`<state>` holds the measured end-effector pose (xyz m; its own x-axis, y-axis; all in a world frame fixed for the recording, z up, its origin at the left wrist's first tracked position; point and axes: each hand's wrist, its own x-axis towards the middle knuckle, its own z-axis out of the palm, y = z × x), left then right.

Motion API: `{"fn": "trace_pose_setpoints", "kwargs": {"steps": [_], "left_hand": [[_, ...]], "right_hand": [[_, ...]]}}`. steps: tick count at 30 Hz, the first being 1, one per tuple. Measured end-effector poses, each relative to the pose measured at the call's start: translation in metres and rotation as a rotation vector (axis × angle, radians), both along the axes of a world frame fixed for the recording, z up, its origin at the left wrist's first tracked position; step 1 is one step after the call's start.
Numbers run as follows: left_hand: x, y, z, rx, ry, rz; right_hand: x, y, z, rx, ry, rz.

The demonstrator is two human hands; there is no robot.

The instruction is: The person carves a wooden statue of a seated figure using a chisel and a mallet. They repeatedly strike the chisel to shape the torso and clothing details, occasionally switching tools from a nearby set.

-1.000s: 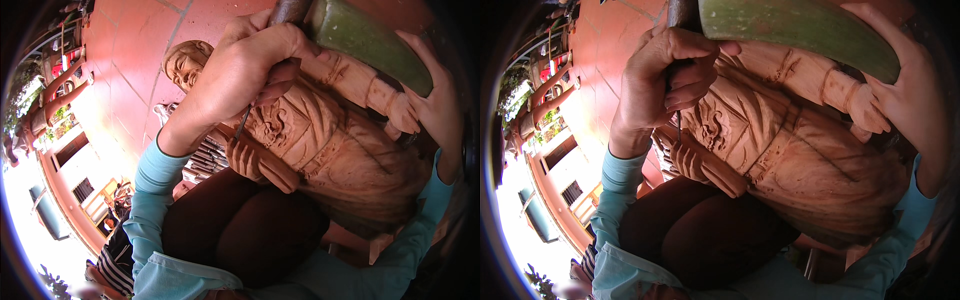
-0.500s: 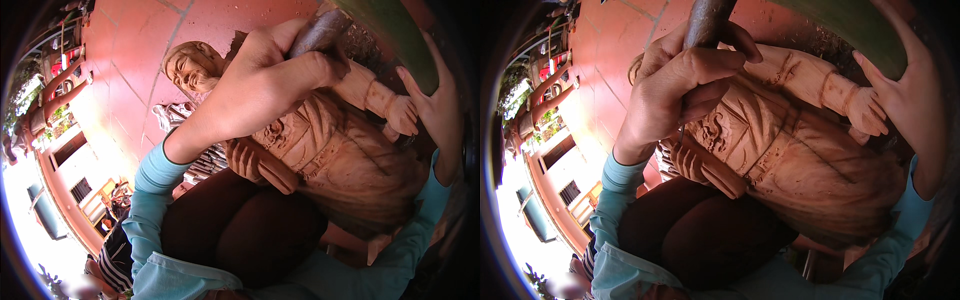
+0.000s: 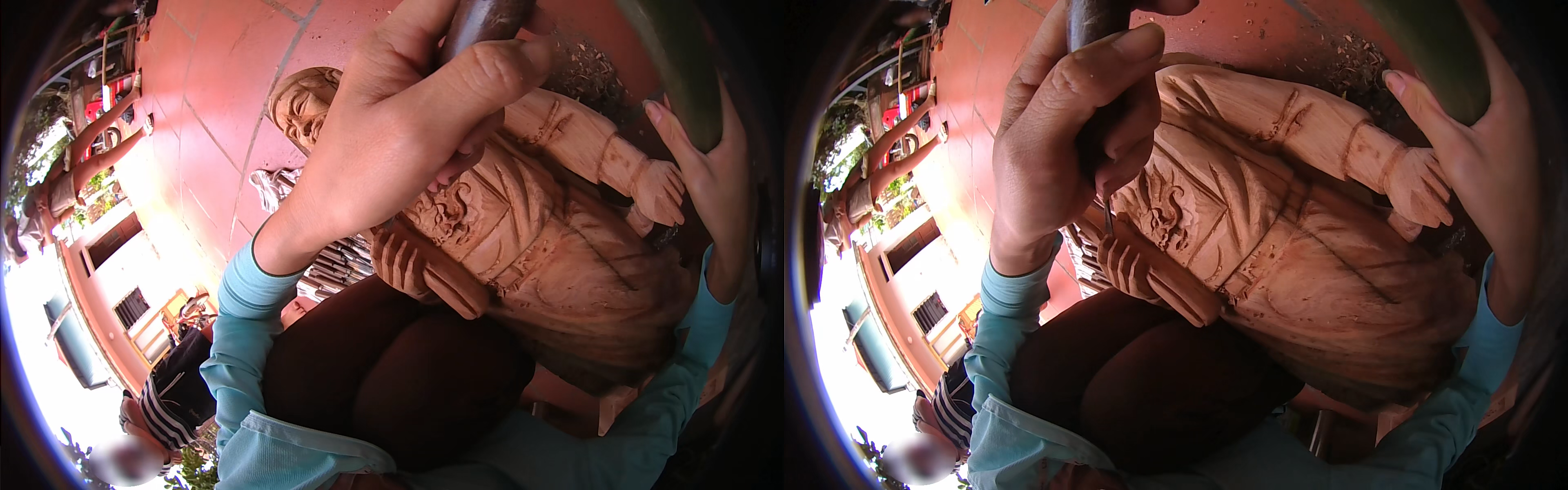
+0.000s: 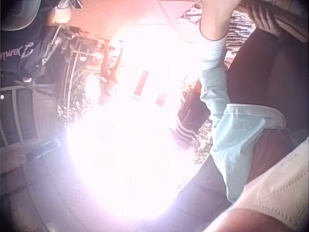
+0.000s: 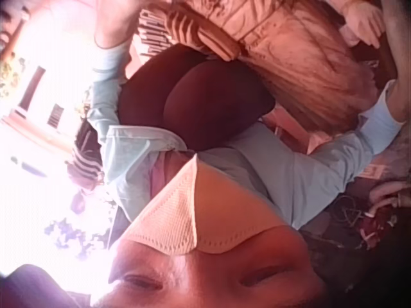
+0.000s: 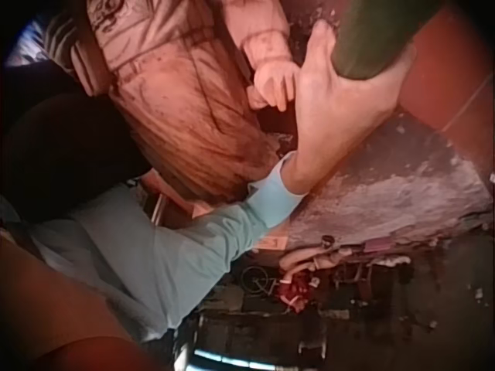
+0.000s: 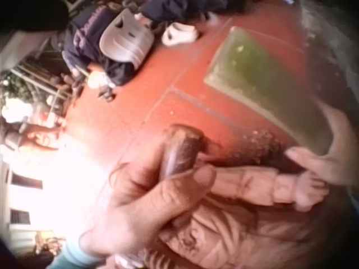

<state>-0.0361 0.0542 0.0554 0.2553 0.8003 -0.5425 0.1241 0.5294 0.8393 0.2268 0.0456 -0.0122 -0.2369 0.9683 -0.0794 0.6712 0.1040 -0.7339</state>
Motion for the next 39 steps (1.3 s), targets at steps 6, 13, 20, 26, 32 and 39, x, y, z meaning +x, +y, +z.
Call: {"fn": "trace_pose_setpoints", "kwargs": {"steps": [6, 13, 20, 26, 32, 39], "left_hand": [[-0.013, 0.0, -0.017, 0.016, -0.214, -0.074], [-0.002, -0.014, -0.048, 0.299, -0.022, -0.02], [0.004, -0.013, -0.024, 0.186, -0.015, 0.08], [0.003, 0.002, -0.003, 0.067, -0.036, 0.408], [0.005, 0.0, 0.005, 0.035, 0.014, 0.157], [0.01, -0.001, 0.001, 0.001, 0.165, 0.184]], "right_hand": [[-0.001, 0.003, 0.001, -0.027, 0.033, -0.087], [-0.012, 0.002, 0.007, 0.026, -0.127, -0.033], [0.006, 0.008, -0.015, -0.106, -0.055, -0.006], [0.0, -0.004, -0.014, 0.058, 0.026, -0.003], [-0.003, 0.0, 0.002, 0.031, 0.015, 0.057], [0.011, 0.006, -0.022, -0.052, 0.035, 0.016]]}}
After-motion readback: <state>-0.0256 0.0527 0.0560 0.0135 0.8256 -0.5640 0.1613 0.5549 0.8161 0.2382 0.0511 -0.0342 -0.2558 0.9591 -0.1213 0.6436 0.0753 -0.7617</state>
